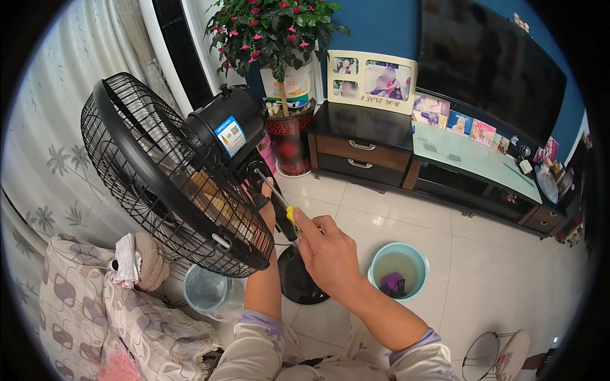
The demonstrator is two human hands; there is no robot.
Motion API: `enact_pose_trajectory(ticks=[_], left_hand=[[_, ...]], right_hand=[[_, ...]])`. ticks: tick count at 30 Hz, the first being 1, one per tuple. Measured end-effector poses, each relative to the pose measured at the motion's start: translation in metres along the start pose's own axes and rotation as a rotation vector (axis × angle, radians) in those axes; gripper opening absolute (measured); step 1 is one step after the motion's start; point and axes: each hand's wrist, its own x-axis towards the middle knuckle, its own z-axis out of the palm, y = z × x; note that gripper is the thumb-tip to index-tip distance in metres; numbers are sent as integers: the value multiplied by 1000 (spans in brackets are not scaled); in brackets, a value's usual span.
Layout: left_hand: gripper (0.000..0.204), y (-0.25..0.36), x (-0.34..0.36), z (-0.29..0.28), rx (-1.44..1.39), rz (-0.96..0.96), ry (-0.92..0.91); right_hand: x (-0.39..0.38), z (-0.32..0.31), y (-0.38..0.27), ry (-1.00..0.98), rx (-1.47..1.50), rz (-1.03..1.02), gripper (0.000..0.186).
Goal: The person uses a screwdriver to tighten screws on the front grill and the neck joint of a standing fan. They repeatedly adjust the fan's angle and rotate the grill while working on the fasteners.
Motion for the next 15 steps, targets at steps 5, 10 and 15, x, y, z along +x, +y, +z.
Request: enact_pose_trajectory(ticks=[5, 10, 15], left_hand=[[19, 11, 9, -17, -230, -191, -155], [20, 20, 15, -32, -154, -289, -199], [21, 18, 11, -27, -76, -165, -32]], right_hand=[[-1, 2, -2, 0, -1, 8, 38], [-1, 5, -3, 6, 14, 21, 37], [-1, 4, -5, 9, 33, 27, 36]])
